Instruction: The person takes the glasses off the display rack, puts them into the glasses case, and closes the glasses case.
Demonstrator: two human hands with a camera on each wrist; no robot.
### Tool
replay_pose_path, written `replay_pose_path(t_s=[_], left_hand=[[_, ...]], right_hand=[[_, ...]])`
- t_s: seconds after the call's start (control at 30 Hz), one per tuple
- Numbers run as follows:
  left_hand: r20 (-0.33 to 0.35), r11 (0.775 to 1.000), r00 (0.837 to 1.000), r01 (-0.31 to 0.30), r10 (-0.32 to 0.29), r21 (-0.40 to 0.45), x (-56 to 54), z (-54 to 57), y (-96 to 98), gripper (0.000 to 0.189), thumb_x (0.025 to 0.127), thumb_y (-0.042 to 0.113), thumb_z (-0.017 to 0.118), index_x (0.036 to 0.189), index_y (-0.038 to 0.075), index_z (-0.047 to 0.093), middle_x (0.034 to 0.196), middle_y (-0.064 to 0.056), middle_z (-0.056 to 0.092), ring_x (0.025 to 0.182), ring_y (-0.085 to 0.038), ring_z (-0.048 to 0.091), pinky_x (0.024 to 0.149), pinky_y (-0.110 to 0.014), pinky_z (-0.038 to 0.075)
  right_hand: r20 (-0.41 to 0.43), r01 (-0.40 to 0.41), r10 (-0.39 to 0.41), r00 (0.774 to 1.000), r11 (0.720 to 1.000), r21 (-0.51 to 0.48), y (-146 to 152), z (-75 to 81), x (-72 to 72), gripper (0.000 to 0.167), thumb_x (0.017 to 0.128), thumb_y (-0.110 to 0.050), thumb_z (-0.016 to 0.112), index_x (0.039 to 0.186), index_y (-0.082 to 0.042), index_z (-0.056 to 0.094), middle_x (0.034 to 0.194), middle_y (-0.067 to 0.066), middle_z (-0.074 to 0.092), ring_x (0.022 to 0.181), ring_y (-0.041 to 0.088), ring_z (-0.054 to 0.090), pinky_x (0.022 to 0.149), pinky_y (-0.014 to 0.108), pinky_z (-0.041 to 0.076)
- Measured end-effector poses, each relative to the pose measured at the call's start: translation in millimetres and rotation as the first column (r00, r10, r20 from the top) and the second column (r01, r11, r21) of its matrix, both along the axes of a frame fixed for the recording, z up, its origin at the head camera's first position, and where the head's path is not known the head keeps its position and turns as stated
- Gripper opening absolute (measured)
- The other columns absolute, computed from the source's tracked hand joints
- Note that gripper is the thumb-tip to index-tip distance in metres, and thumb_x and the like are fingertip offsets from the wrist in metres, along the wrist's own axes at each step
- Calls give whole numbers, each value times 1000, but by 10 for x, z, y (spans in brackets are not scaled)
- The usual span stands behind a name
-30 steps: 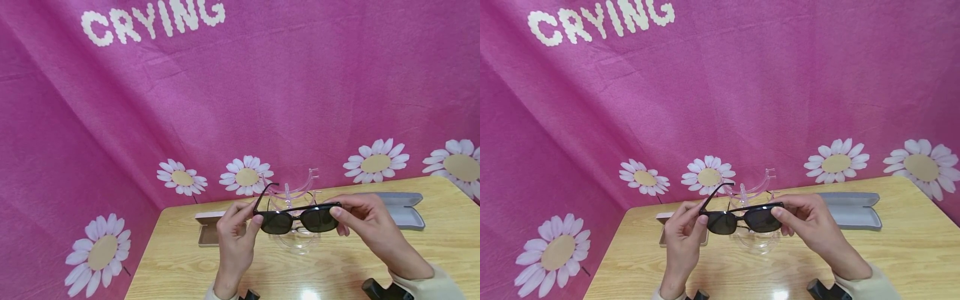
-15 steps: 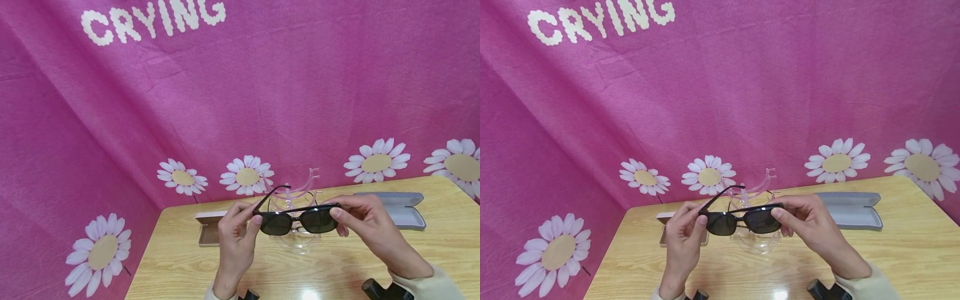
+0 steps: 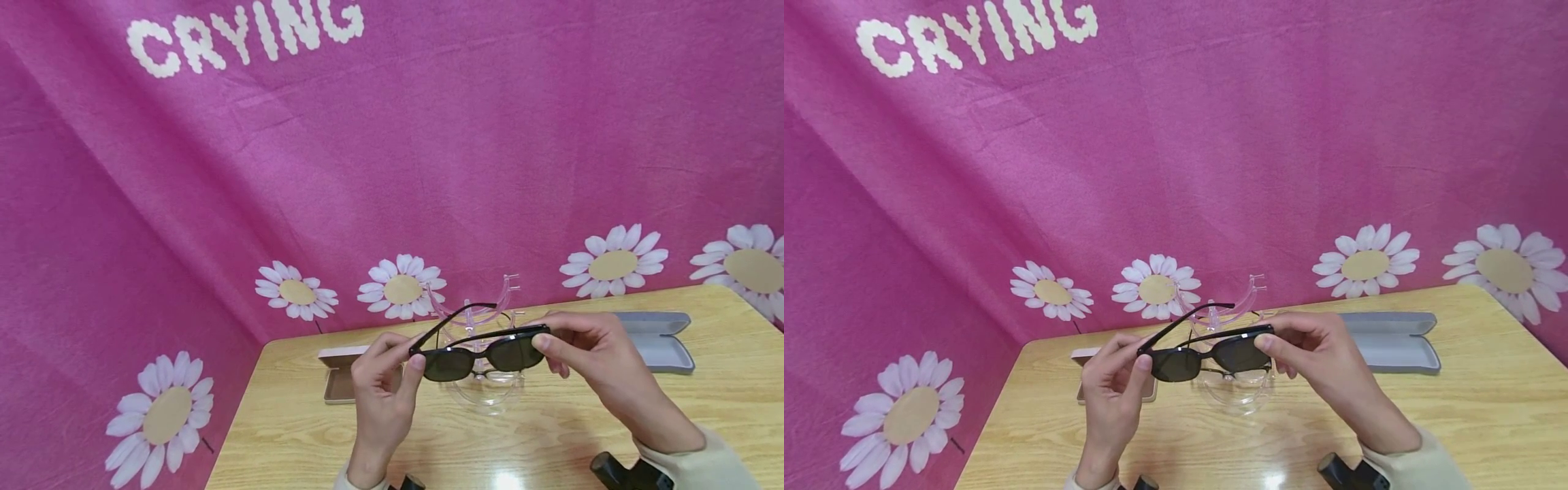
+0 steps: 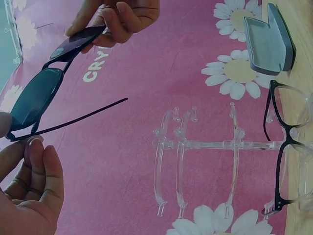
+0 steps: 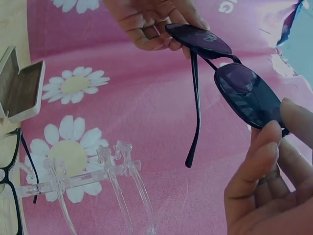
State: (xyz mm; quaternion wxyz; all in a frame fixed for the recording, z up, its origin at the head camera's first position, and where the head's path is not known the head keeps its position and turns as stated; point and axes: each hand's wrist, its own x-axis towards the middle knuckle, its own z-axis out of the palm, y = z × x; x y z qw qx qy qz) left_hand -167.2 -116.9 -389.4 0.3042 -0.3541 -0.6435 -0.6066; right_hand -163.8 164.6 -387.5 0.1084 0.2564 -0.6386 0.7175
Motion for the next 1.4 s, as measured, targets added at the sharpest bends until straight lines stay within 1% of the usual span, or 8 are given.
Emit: replay_pose_path(t_s=[0.17, 0.4, 0.7, 1.0, 1.1, 1.23, 1.33, 1.4], left_hand=[[-5, 999, 1000, 27, -27, 32, -8, -3, -6, 26, 90, -20, 62, 113, -15, 73, 90, -24, 65, 93, -4, 64, 81, -20, 59], [8, 999, 1000, 13, -13, 41, -4, -1, -28, 23, 90, -19, 63, 108, -14, 75, 87, -23, 66, 91, -4, 67, 79, -20, 60], [40, 997, 998, 38, -41, 72, -1, 5, -37, 19, 91, -20, 61, 104, -16, 74, 84, -26, 64, 91, -2, 67, 82, -22, 61], [46, 995, 998, 46, -51, 89, -6, 4, -48, 17, 92, -20, 59, 100, -16, 73, 82, -27, 61, 90, -2, 65, 83, -21, 61], [53, 995, 997, 46, -50, 90, -6, 13, -58, 16, 92, -19, 59, 99, -16, 73, 81, -25, 61, 88, -2, 64, 78, -19, 60], [86, 995, 995, 40, -48, 92, -18, 22, -83, 13, 93, -18, 59, 94, -14, 72, 79, -22, 60, 83, 0, 58, 60, -20, 51], [120, 995, 991, 46, -58, 94, -22, 20, -105, 12, 94, -16, 59, 92, -14, 71, 79, -16, 59, 77, 2, 52, 50, -25, 41], [146, 994, 987, 58, -72, 92, -22, 14, -125, 12, 94, -16, 59, 91, -15, 70, 80, -8, 59, 71, 5, 50, 44, -25, 37]], right_hand=[[-14, 53, -53, 999, 998, 14, -40, 33, 6, 33, 91, 19, 63, 100, -9, 79, 68, -8, 61, 55, 10, 52, 49, 35, 37], [-18, 158, -157, 987, 968, 195, -53, 73, 25, 28, 96, 9, 64, 105, -12, 80, 67, -10, 60, 56, 10, 53, 50, 33, 41], [-26, 163, -162, 987, 955, 249, -48, 27, 4, 39, 98, 7, 63, 115, -25, 80, 68, -9, 58, 56, 12, 53, 48, 32, 39], [-48, 149, -142, 989, 960, 237, -64, 33, -10, 34, 97, 8, 63, 108, -19, 80, 66, -7, 54, 53, 13, 48, 47, 34, 36], [-47, 124, -116, 992, 969, 212, -72, 37, -15, 33, 97, 10, 62, 108, -16, 80, 67, -7, 54, 53, 14, 48, 47, 34, 36], [-47, 80, -72, 996, 979, 185, -87, 30, -30, 34, 96, 12, 62, 112, -12, 80, 67, -4, 54, 53, 16, 46, 48, 35, 35], [-23, 67, -64, 998, 976, 205, -99, 15, -37, 35, 98, 9, 62, 115, -16, 79, 64, -4, 55, 53, 17, 47, 49, 35, 34], [5, 64, -67, 998, 971, 229, -105, 4, -39, 35, 99, 6, 62, 116, -19, 79, 64, -6, 56, 53, 16, 48, 48, 35, 34]])
